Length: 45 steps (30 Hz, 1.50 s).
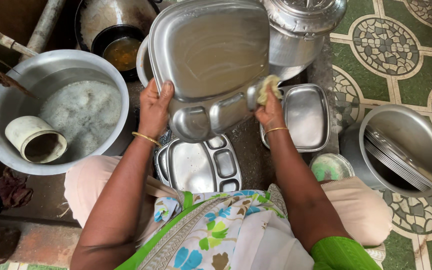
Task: The person sits at a floor-level dishwashing station and scrubs stainless steel compartment trays and lids with a soap bar and a small scrub pad, dipping items in a large basin of soapy water, rinsing them in a second basin, and stacking the cleaned trays on the floor beside them.
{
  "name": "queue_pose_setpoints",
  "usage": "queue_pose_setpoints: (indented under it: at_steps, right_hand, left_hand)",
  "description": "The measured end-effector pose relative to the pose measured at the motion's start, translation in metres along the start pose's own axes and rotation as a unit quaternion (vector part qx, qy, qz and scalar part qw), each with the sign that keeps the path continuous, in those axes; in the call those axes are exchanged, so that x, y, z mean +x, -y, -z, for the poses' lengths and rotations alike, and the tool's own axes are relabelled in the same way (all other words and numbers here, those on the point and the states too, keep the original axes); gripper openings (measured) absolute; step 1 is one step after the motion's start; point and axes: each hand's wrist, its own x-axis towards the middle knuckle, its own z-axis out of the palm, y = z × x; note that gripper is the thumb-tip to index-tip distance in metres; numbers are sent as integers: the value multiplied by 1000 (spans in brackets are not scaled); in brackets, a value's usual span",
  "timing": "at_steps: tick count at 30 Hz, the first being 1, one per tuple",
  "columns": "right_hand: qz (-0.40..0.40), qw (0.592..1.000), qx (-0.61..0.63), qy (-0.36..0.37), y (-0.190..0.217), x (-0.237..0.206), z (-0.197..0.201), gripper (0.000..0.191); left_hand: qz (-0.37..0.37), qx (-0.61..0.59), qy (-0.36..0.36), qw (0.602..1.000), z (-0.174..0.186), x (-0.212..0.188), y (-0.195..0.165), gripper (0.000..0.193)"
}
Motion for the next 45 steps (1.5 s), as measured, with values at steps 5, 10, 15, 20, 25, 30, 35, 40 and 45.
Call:
queue_pose_setpoints:
  at_steps: [5, 10, 15, 20, 25, 30, 35, 40, 45]
  right_hand:
    - [105, 991, -38, -73, 32, -3, -5, 66]
    - [259, 963, -74, -29, 61, -2, 1, 61]
    - [318, 919, -219, 73, 74, -17, 6, 47]
    - [337, 821, -411, 207, 55, -41, -12, 40]
    - [325, 757, -491, 284, 44, -67, -45, 41]
    - [530, 466, -652, 278, 23, -86, -76, 51]
    - [614, 463, -599, 224, -19, -97, -81, 38]
    - [640, 437, -601, 196, -44, -89, -64, 40]
    - [657, 509, -543, 117, -45, -53, -43, 42]
  left_hand:
    - [-1, 88, -69, 994, 14, 19, -7, 50]
    - [-34, 304, -102, 947, 20, 22, 12, 75]
    - [-146, 310, -66, 937, 13, 21, 11, 82]
    - [-58, 264, 169, 948, -1, 11, -6, 51]
    - [97, 304, 367, 874, -22, -2, -2, 39]
    - [28, 345, 334, 877, -38, -23, 28, 29]
    - [2, 376, 269, 887, -36, -27, 66, 13]
    - [-3, 287, 261, 922, -34, -33, 87, 17]
    - [72, 240, 203, 947, -49, -31, 91, 28]
